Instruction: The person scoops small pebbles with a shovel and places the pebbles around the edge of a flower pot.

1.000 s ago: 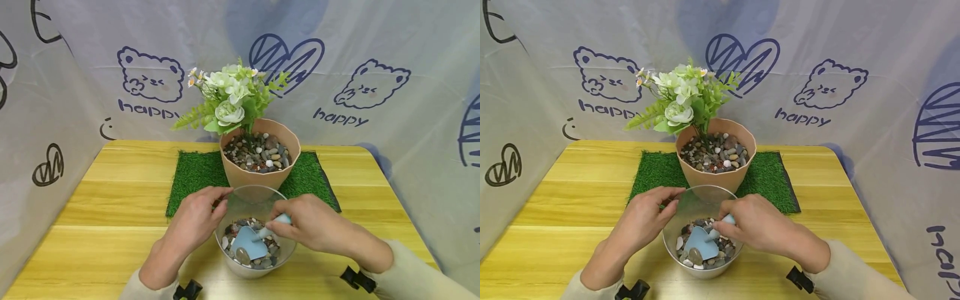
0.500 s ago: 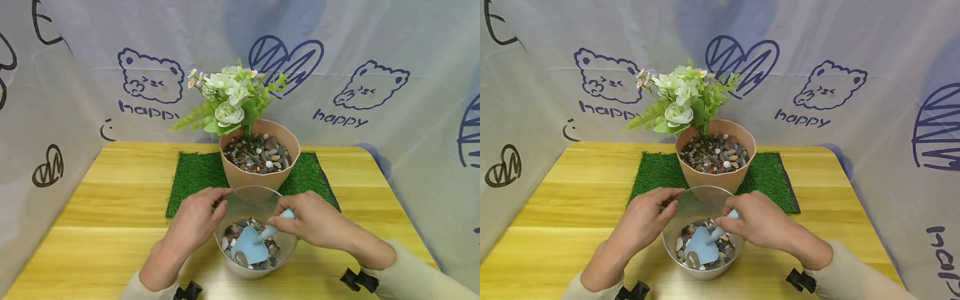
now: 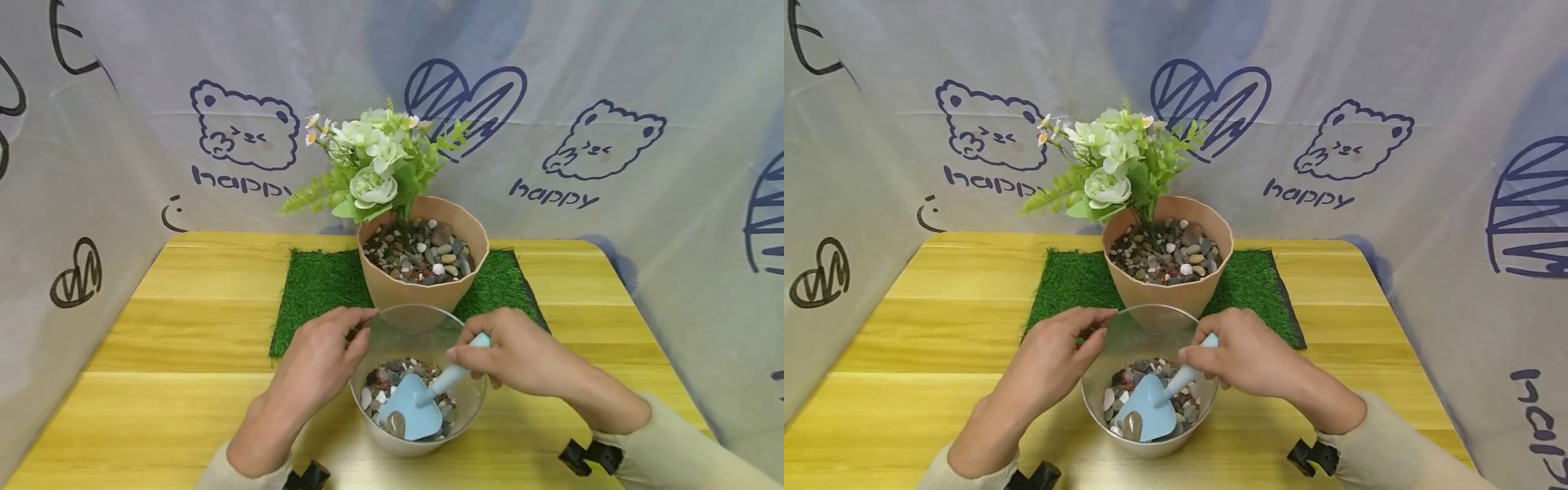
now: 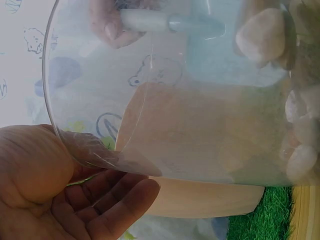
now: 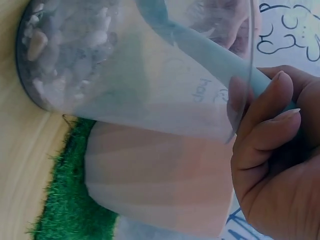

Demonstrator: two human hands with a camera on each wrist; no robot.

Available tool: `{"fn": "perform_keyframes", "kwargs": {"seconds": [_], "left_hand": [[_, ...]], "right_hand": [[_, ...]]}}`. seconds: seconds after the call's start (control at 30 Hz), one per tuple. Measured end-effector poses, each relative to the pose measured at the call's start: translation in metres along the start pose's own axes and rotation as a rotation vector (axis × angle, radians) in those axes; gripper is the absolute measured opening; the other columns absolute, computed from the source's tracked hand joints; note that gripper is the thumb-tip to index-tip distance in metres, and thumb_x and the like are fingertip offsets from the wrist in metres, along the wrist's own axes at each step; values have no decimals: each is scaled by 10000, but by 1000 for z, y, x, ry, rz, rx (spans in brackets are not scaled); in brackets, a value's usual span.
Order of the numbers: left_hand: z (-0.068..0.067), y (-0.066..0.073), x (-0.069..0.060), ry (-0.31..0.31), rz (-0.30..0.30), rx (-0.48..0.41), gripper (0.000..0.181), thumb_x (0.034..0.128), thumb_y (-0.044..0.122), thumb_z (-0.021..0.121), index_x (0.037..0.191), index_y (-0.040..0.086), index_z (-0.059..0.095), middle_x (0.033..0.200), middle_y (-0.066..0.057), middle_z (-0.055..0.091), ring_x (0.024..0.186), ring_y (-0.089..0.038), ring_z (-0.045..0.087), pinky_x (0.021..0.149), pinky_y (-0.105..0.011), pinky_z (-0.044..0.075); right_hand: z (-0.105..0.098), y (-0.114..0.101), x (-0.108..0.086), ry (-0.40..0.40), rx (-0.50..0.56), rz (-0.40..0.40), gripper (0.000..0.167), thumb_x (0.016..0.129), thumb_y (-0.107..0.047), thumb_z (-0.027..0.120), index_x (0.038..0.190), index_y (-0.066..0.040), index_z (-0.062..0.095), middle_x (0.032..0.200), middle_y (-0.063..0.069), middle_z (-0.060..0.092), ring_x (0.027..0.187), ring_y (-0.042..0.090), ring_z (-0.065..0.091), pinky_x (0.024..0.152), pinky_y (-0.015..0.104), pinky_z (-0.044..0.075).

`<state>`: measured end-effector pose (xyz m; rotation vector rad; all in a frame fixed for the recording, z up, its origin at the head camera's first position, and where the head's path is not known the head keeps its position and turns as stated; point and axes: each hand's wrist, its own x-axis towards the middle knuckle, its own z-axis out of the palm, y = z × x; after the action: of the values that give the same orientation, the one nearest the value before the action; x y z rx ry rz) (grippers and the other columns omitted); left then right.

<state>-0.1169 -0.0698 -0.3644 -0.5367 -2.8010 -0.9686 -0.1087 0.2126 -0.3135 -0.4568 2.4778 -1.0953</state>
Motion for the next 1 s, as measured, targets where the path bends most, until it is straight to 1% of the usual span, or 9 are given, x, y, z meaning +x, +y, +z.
{"fn": "perform_keyframes", "kwargs": {"seconds": [0.1, 0.2, 0.27, 0.43, 0.53, 0.63, 0.8, 1.0], "left_hand": [[0, 0, 0, 2, 1, -3, 301, 1016, 145, 653, 1302, 166, 744, 1214, -15, 760, 600, -44, 478, 551, -224, 448], [0, 0, 0, 3, 1, -6, 303, 1015, 143, 655, 1303, 167, 744, 1214, -16, 760, 595, -45, 476, 549, -226, 449], [0, 0, -1, 2, -4, -7, 302, 1015, 142, 657, 1303, 169, 744, 1208, -17, 760, 604, -46, 482, 558, -228, 454], [0, 0, -1, 0, -9, -16, 299, 1017, 143, 655, 1300, 176, 747, 1206, -14, 760, 623, -53, 489, 576, -239, 459], [0, 0, -1, -1, -8, -16, 297, 1021, 149, 651, 1300, 181, 747, 1210, -9, 759, 627, -54, 489, 584, -241, 458], [0, 0, 0, -3, -10, -20, 298, 1022, 146, 650, 1301, 179, 747, 1198, -8, 759, 616, -54, 483, 573, -242, 453], [-1, 0, 0, -4, -15, -20, 297, 1021, 144, 650, 1300, 177, 747, 1190, -7, 759, 620, -49, 489, 574, -237, 455], [0, 0, 0, -10, -26, -14, 299, 1021, 158, 655, 1306, 185, 742, 1219, -12, 758, 635, -44, 504, 581, -236, 462]], "right_hand": [[0, 4, 1, 29, 41, 38, 191, 982, -298, 735, 872, -144, 764, 692, 26, 710, 512, 171, 603, 431, 245, 424], [-3, 8, 0, 60, 90, 47, 208, 985, -301, 734, 886, -122, 772, 702, 70, 725, 492, 169, 587, 413, 231, 384], [-6, 10, 0, 75, 140, 48, 225, 987, -292, 735, 892, -92, 773, 701, 91, 722, 478, 159, 566, 409, 217, 364], [-9, 19, -2, 85, 286, 58, 262, 997, -239, 718, 893, 0, 747, 675, 88, 691, 462, 114, 518, 415, 204, 361], [-9, 25, -3, 92, 361, 68, 266, 1004, -211, 706, 892, 29, 729, 663, 84, 683, 458, 93, 504, 419, 204, 366], [-10, 30, -4, 114, 402, 69, 263, 1010, -189, 692, 892, 44, 723, 653, 82, 678, 455, 85, 504, 416, 214, 376], [-15, 34, -7, 172, 436, 58, 259, 1016, -176, 683, 877, 37, 730, 638, 69, 675, 456, 92, 506, 417, 253, 396], [-31, 32, -13, 267, 485, 31, 258, 1035, -166, 672, 802, -71, 727, 601, 36, 669, 439, 98, 505, 416, 264, 410]]}}
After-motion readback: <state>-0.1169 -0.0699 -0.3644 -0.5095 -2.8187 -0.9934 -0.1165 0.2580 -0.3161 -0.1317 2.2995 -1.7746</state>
